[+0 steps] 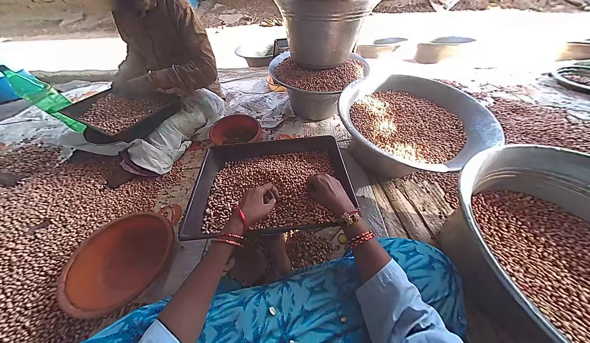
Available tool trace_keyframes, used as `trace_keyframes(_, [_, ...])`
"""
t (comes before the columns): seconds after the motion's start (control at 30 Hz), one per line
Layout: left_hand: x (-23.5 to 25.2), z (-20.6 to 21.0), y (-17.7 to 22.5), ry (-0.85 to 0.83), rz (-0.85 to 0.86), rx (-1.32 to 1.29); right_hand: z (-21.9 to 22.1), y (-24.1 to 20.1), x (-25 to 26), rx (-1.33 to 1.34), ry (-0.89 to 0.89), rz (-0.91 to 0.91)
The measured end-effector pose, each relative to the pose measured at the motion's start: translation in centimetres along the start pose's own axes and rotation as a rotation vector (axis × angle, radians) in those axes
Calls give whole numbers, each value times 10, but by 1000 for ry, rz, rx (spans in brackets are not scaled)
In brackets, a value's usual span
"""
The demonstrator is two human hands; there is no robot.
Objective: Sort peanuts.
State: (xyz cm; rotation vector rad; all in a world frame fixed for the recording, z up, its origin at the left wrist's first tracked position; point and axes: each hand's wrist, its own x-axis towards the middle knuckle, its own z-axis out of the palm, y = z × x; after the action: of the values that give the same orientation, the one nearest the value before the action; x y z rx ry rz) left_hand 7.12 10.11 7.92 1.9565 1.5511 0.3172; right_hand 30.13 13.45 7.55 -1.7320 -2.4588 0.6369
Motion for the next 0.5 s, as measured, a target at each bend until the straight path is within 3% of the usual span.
trace_keyframes(0.1, [-3, 12, 13, -79, 90, 18, 0, -6, 0, -16, -15, 7])
trace_keyframes(0.17, [-3, 21, 27, -132, 61, 84, -1, -4, 0, 40, 9, -7])
trace_keyframes(0.3, [3, 28, 35, -214, -9, 176, -13, 11, -5, 316, 208, -120])
trace_keyframes(0.43, [3, 25, 34, -247, -26, 160, -35, 12, -22, 220, 0, -253])
trace_keyframes(0.5, [3, 22, 22, -152, 34, 28, -37, 8, -28, 129, -104, -281])
